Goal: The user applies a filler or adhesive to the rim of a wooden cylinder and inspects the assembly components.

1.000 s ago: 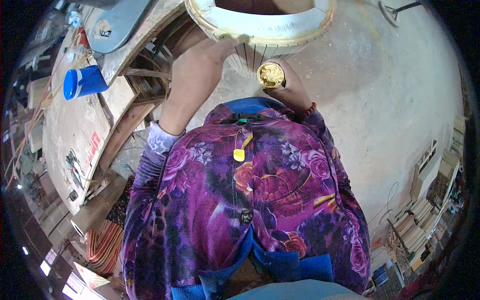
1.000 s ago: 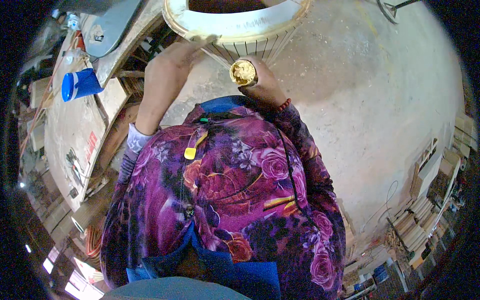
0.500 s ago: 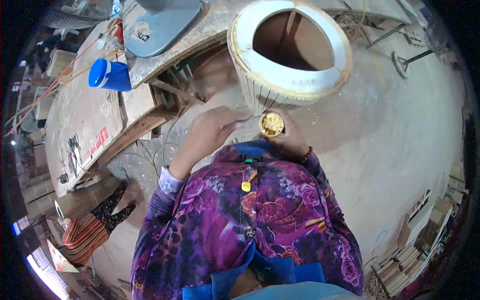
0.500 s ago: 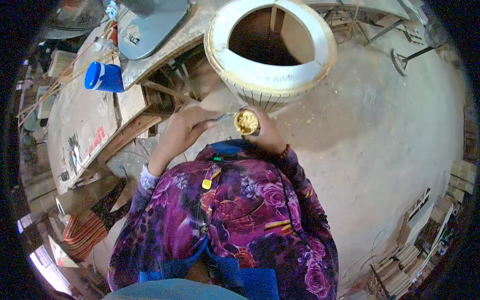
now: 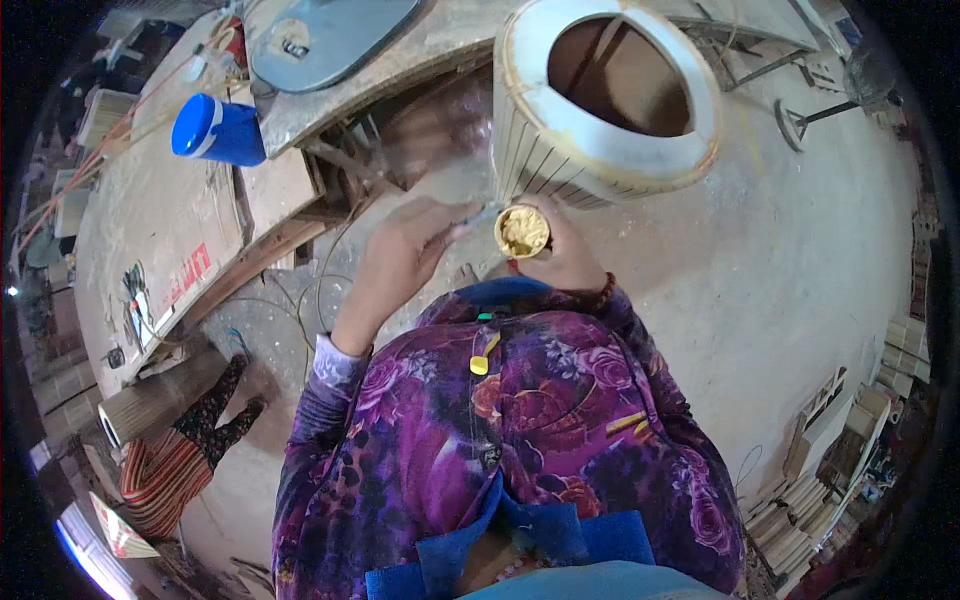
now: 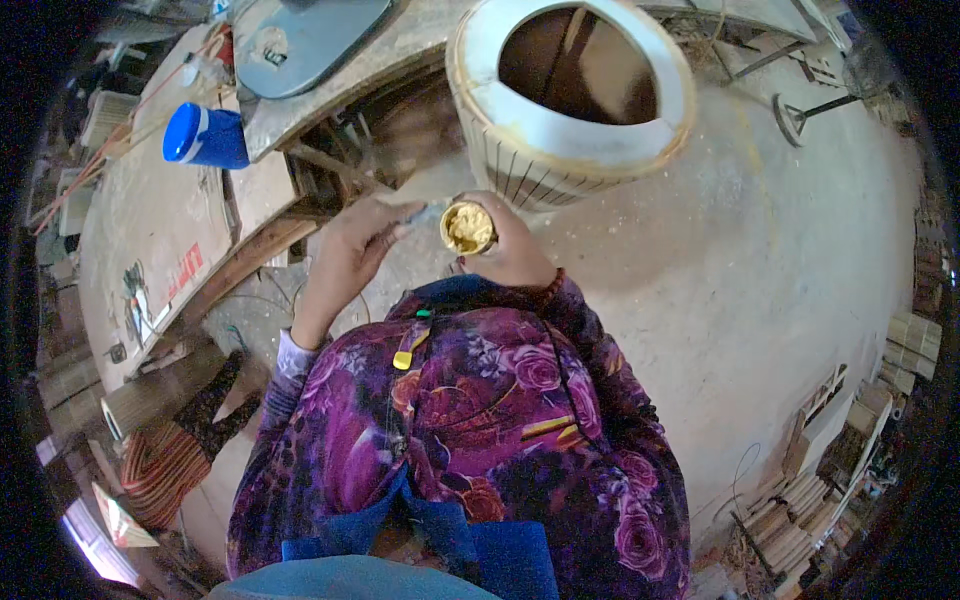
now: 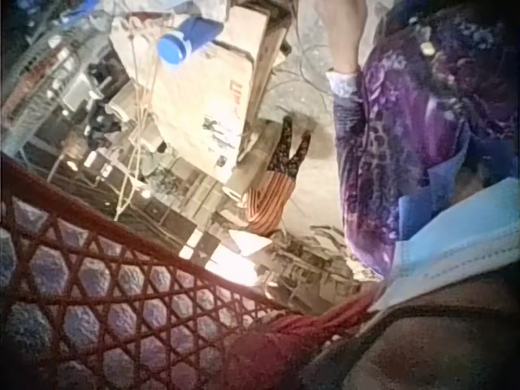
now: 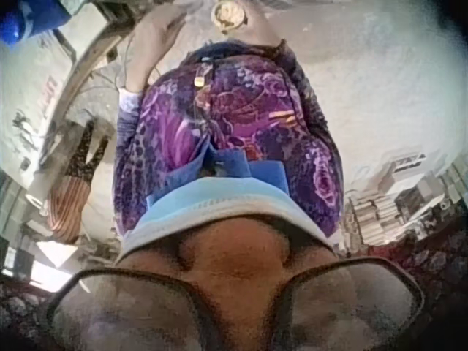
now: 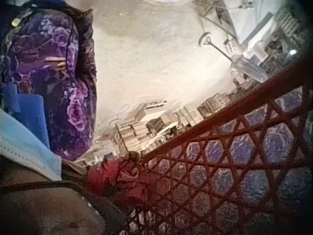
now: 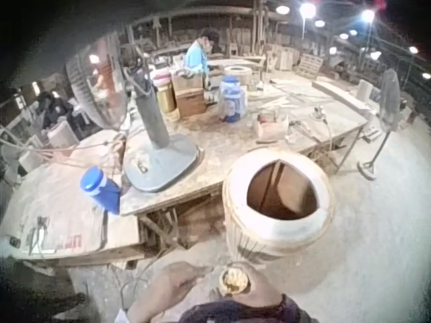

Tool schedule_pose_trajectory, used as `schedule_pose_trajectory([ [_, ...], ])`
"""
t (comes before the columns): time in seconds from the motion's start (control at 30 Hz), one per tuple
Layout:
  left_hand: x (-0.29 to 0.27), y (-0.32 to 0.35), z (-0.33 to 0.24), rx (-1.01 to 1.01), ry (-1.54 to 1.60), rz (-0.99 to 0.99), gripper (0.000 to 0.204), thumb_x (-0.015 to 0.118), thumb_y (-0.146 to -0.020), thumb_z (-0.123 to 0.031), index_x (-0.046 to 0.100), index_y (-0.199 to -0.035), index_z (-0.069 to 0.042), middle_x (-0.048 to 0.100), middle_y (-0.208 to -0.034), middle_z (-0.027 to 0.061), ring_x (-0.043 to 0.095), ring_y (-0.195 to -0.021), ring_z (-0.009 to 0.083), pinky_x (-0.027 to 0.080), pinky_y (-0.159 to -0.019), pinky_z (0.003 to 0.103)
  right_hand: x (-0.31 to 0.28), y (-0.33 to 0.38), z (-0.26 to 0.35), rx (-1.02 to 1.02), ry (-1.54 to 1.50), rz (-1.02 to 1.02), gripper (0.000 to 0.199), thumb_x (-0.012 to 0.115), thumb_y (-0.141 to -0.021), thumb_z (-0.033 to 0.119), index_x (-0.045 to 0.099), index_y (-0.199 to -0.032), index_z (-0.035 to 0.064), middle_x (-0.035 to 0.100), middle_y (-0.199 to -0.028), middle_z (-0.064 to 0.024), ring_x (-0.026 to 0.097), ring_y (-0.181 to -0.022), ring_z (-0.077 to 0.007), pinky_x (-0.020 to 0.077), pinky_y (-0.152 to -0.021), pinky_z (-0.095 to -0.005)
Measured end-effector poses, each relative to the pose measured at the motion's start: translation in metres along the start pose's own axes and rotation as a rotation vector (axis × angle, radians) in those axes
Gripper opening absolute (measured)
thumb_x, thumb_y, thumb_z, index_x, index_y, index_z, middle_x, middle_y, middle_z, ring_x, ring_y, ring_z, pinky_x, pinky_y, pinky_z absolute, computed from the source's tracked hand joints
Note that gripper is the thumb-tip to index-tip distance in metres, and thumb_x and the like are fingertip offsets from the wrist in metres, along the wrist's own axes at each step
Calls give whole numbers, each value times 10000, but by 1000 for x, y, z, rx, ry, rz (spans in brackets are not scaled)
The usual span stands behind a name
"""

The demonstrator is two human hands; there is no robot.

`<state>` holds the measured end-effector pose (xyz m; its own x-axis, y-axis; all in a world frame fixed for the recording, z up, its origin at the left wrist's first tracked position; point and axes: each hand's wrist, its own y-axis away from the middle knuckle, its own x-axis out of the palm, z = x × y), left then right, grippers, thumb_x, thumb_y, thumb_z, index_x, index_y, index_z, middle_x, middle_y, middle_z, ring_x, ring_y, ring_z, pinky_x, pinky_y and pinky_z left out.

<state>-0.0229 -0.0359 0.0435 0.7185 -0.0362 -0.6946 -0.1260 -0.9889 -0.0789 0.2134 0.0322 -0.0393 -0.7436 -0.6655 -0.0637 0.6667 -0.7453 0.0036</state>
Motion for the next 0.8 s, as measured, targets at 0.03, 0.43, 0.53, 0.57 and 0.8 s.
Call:
schedule_pose_trajectory([
  [0.03,3,-7,2,11,46,-64,283,704,-916,-149,728,-1196,-125,645,-905,125,642,-873,341,511,-739,428,-6,-1,3,-50,69,-6,693,789,-710,26,512,-1346,32,595,-1245,-151,596,-1184,-249,467,-1029,-358],
  [0.43,-15,-8,38,248,-122,-9,300,720,-895,-152,742,-1194,-136,672,-934,106,655,-851,306,517,-705,409,25,-7,13,-4,-68,-142,697,735,-751,-84,500,-1390,66,584,-1269,-73,583,-1216,-181,492,-1027,-320],
  [0.53,-12,-4,40,312,-128,-8,310,715,-886,-139,743,-1194,-159,667,-923,89,649,-836,292,514,-684,408,28,-3,10,-24,10,-184,688,732,-744,-74,505,-1380,59,574,-1248,-83,580,-1208,-198,490,-1021,-320],
  [0.57,-9,-3,40,357,-140,-5,321,711,-878,-125,743,-1194,-172,665,-918,78,648,-826,284,516,-679,404,28,-2,8,-47,20,-205,683,732,-736,-65,510,-1371,56,570,-1239,-91,579,-1200,-209,487,-1018,-322],
  [0.8,-8,8,49,365,-301,-22,403,679,-818,-57,740,-1185,-212,669,-926,39,651,-828,253,535,-699,380,33,-2,5,-32,15,-168,642,693,-732,-8,518,-1348,38,535,-1257,-106,568,-1203,-238,461,-1045,-343],
])
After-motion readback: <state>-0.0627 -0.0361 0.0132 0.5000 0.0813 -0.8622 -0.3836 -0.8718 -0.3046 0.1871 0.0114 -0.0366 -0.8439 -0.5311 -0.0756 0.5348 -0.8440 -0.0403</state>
